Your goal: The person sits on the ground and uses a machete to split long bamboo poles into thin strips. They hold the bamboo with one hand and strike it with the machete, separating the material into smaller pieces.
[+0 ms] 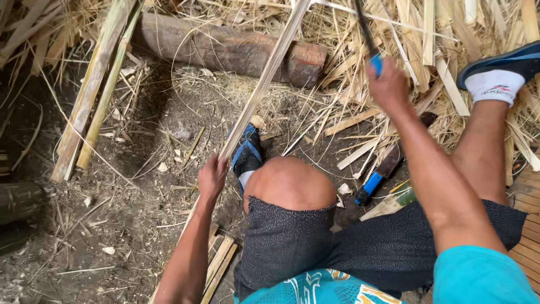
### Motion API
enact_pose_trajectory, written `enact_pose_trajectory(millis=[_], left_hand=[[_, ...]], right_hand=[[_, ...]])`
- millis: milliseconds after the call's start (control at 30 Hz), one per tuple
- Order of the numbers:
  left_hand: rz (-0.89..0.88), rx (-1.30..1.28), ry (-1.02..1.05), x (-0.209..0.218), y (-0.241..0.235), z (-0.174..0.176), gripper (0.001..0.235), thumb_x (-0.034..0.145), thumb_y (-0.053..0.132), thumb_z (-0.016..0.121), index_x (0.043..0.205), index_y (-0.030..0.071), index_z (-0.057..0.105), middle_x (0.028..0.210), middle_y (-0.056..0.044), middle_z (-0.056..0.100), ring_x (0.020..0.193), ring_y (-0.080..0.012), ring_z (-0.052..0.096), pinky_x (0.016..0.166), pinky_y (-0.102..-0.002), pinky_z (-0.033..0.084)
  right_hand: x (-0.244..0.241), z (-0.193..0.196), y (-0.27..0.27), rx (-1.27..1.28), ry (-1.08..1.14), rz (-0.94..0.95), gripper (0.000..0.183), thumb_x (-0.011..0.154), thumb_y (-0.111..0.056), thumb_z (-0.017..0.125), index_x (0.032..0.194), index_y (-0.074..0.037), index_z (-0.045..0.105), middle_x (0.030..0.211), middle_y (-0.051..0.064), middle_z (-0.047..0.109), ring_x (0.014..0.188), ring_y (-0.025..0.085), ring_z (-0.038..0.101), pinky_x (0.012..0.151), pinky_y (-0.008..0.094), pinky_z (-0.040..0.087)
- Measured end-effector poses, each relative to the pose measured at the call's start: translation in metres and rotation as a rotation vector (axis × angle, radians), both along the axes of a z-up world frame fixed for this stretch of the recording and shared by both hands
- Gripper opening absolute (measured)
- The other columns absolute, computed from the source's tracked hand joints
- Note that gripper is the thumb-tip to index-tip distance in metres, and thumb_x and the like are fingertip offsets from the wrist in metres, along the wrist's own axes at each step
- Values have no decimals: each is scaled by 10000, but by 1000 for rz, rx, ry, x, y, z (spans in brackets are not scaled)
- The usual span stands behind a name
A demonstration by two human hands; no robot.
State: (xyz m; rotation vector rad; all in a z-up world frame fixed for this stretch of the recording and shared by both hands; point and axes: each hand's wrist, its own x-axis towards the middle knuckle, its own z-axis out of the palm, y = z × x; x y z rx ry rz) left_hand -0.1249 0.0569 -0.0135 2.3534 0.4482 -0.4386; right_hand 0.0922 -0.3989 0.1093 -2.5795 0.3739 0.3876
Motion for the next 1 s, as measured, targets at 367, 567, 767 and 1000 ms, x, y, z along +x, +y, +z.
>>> enact_pose_trajectory(millis=[367,567,767,1000], left_hand=[[-112,-97,424,-104,103,-9,610,1041,561,470,1423,90,539,1306,-230,642,1149,-387,657,1019,-540,504],[-330,176,374,-98,84,-9,391,1036,464,552,1090,141,765,918,-61,769,705,-239,715,683,-393,634],[-182,-168,-255,-28,-14,-7,479,1004,59,460,1480,101,429,1069,-242,706,796,-413,710,649,-502,574],[-196,52,-156,8,-57,-12,423,1046,182,409,1466,138,411,1038,-300,664,769,-512,654,598,-609,500]], right_hand=[[-76,-78,13,-27,-153,326,344,1014,-332,635,1149,-42,512,804,141,637,613,274,636,526,454,476],[-65,-53,44,-40,-55,210,298,1097,-337,508,1154,-46,481,665,49,521,461,184,480,412,400,413],[-76,-30,100,35,188,315,395,1104,-437,432,1114,-45,484,610,16,505,398,166,420,351,388,383],[-102,-45,136,-182,97,795,544,1016,-610,462,1090,-74,525,730,191,698,621,380,703,561,513,555]])
